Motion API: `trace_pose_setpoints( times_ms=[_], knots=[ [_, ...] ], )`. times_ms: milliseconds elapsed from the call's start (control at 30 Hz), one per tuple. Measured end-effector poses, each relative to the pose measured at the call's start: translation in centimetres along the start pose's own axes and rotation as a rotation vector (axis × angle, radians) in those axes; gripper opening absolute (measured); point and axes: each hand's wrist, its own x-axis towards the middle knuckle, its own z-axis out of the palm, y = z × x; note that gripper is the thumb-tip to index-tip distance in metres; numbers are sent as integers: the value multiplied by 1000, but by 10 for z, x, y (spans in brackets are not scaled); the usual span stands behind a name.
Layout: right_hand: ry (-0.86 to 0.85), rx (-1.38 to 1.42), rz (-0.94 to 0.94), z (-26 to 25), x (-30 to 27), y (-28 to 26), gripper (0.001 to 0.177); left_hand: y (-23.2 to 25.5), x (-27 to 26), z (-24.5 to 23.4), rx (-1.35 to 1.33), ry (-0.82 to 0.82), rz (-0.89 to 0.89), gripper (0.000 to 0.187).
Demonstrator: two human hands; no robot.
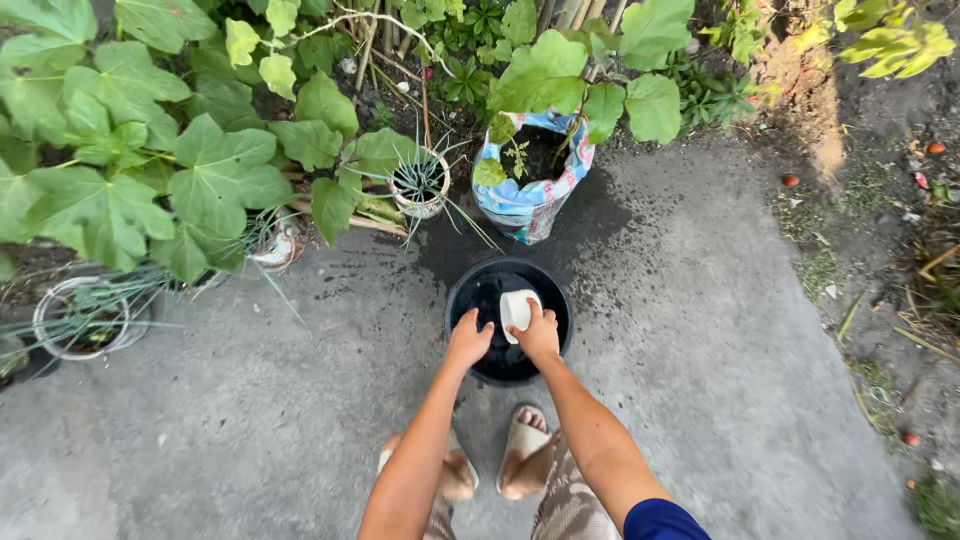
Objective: The person scoops water from a black bucket using a white plastic bowl and pours it onto several plants growing in plastic bags and pots outdoors.
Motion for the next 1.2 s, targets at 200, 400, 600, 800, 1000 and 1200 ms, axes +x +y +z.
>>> trace_pose_setpoints(
  times_ms=[200,400,600,800,1000,1200],
  knots=[
    [-74,-207,57,90,42,42,94,-22,36,32,188,-108,68,75],
    [39,26,198,183,93,89,88,-3,39,24,238,-149,32,80],
    [-214,988,613,170,78,108,71,9,28,7,167,-132,45,74],
    [-401,1222,551,65,18,73,62,29,16,-26,82,-65,213,74],
    [-360,1344,514,-59,-42,7,67,57,-18,-82,-61,95,61,65],
    [-287,1467,344,-164,-83,-59,65,138,-72,-182,-76,140,58,64]
  ],
)
